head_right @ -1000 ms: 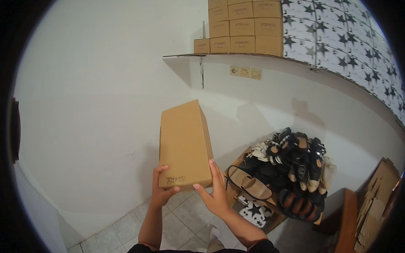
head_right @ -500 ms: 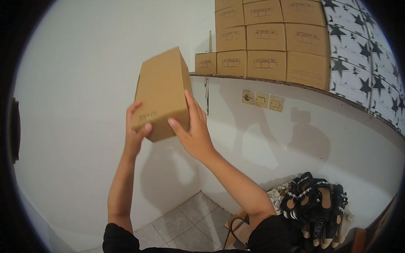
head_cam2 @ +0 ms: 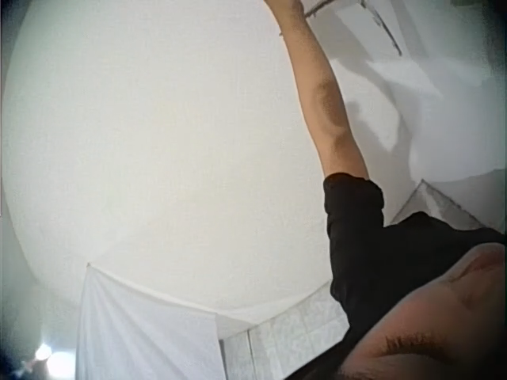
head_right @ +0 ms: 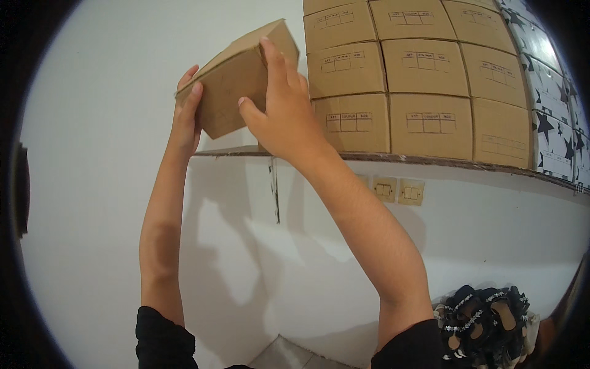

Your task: Assembling cardboard shoe boxes, inserting tissue paper and silica gel, then stacking them on a shelf.

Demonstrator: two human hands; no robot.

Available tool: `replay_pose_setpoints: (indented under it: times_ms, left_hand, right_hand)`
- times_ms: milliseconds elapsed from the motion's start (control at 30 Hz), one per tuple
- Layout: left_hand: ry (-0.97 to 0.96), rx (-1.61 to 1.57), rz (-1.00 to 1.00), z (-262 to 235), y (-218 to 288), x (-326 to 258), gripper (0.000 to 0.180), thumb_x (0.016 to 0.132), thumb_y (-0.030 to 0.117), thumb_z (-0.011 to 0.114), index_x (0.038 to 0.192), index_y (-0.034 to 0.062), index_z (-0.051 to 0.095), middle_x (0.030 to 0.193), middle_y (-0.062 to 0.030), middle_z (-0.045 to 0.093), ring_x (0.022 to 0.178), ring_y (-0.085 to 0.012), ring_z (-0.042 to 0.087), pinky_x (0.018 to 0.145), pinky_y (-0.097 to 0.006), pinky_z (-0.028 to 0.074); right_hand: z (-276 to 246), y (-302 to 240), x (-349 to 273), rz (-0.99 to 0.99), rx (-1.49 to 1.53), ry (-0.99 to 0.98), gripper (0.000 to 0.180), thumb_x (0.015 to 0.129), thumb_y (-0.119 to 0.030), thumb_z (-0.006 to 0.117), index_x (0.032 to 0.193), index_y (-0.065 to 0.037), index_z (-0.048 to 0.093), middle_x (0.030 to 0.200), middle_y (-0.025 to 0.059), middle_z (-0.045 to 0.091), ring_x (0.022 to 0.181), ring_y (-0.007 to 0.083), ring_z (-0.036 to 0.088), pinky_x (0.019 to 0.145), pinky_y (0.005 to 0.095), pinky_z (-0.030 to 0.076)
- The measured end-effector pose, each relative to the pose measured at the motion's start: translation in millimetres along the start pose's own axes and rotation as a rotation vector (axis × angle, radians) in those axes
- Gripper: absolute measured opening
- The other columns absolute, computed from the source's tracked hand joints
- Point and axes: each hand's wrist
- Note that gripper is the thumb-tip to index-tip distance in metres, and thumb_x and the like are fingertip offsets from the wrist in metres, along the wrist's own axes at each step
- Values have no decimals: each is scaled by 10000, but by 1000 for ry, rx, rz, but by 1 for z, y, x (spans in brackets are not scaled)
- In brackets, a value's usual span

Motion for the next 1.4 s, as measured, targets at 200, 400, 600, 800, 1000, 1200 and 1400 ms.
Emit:
replay_pose_setpoints:
  times_ms: [200, 400, 600, 800, 1000, 1200, 1400]
  left_hand:
    - [12, -71, -21, 17, -89, 73, 850, 788, 599, 575, 1328, 7, 289, 1225, -181, 460, 1164, -251, 444, 949, -373, 385]
    - [-228, 197, -242, 27, -150, 101, 856, 838, 689, 313, 1271, -50, 309, 1081, -230, 529, 961, -279, 582, 765, -377, 509]
    - [-278, 242, -251, 41, -165, 97, 881, 848, 695, 276, 1272, -77, 310, 1075, -235, 546, 955, -297, 595, 758, -378, 509]
    - [145, 473, 146, 29, -142, 84, 659, 925, 520, 365, 1241, -57, 399, 1156, -188, 519, 1053, -271, 540, 925, -339, 392]
    - [409, 165, 575, -10, -96, -72, 284, 950, 108, 405, 1183, -43, 467, 1098, -120, 513, 1095, -236, 522, 965, -399, 424]
    - [93, -214, 621, 59, -50, -289, 210, 898, 196, 380, 1023, 37, 434, 964, -95, 503, 910, -214, 474, 925, -374, 366]
    - [78, -467, -579, 207, 7, -387, 267, 821, 129, 412, 1063, 17, 441, 928, -87, 481, 848, -171, 439, 808, -329, 353]
  right_hand:
    - [15, 35, 15, -35, -742, 10, 583, 812, -224, 566, 1356, -194, 359, 1300, 258, 407, 1224, 359, 402, 986, 695, 142]
    - [26, 64, 1, 2, -1235, -185, 417, 880, -307, 481, 1275, -175, 510, 1355, 233, 382, 1276, 325, 354, 1021, 665, 20]
    - [25, 76, -6, -49, -1423, -274, 442, 907, -378, 450, 1296, -172, 489, 1391, 132, 394, 1317, 329, 288, 1033, 645, -11]
    - [23, 60, -9, -39, -1225, -147, 399, 866, -313, 495, 1225, -142, 542, 1303, 115, 480, 1289, 342, 322, 1010, 674, 13]
    - [-12, -33, -65, 104, -991, -257, 436, 813, -250, 570, 1246, -211, 539, 1281, 89, 487, 1235, 320, 367, 978, 670, -3]
    - [-120, -156, -190, 534, -796, -564, 392, 830, -259, 567, 1217, -206, 542, 1258, 82, 483, 1192, 274, 410, 937, 668, 70]
    - [-257, -291, -298, 1314, -1023, -534, 345, 861, -265, 543, 1197, -190, 523, 1197, 63, 515, 1161, 226, 459, 960, 691, 126]
Point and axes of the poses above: each hand's wrist, its own x-axis towards the middle knuckle, its own z-axis out of the palm, y = z × x
